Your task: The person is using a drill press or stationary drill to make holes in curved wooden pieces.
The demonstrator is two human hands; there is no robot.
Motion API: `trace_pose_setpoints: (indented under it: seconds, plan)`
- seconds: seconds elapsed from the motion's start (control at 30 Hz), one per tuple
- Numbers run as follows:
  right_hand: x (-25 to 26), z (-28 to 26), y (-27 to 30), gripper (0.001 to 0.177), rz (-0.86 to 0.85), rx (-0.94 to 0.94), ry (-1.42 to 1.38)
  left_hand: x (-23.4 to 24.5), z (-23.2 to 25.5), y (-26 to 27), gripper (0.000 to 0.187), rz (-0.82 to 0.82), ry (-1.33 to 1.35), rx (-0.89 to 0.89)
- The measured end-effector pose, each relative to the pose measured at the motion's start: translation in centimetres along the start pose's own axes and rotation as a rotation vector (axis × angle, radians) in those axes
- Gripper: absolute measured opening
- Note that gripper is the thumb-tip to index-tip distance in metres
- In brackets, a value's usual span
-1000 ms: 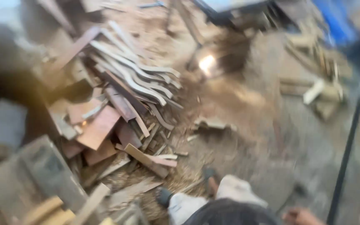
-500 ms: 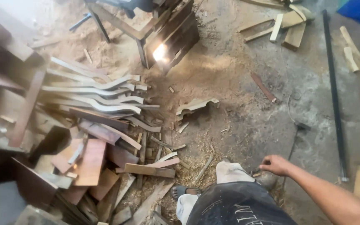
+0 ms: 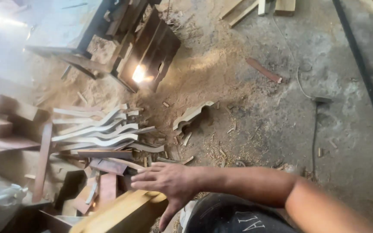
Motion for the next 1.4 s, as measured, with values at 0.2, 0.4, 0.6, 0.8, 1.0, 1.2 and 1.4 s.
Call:
trace_pose_setpoints:
  seconds: [0.2,0.4,0.6,0.8,1.0,1.2,1.4]
  plan:
    - [11.4,6.8,12.1,0.138,-0.29,-0.469,-0.802,-0.6,-25.9,-2.8,0.044,0.007,-0.491,0.023]
    - [13.9,8.4,27.7,0.117,0.035,-0.867,-1.075,-4.4,-43.2,-4.2,0.051,0.027,-0.682,0.203]
    - [15.1,9.7,36.4,0.114,0.4,-1.086,-1.399,-10.3,-54.9,-5.8,0.076,-0.057,-1.127,0.434]
    - [21.2,18.6,44.0,0.11,0.611,-1.142,-1.191,-12.5,-68.7,-13.9,0.073,-0.036,-1.071,0.794]
    - [33.9,31.1,55.0,0.1,0.555,-1.213,-1.211,-19.2,-84.4,-23.7,0.072,-0.115,-0.939,0.784]
    - [48.9,40.8,54.9,0.104,0.317,-1.342,-0.967,-29.7,-92.7,-31.2,0.074,-0.189,-1.016,0.766]
    - [57.9,51.0,47.8,0.104,0.608,-1.313,-1.336,-35.9,-98.0,-43.2,0.085,-0.293,-1.164,0.769]
Point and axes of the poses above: each hand's wrist, its own y-axis away from the middle knuckle, its own x-axis out of the back of the hand, z = x × y, the point moved 1 cm from there along -y, towards the middle knuckle, and after that the axes turned 3 degrees about -y, right-handed, at the moved point
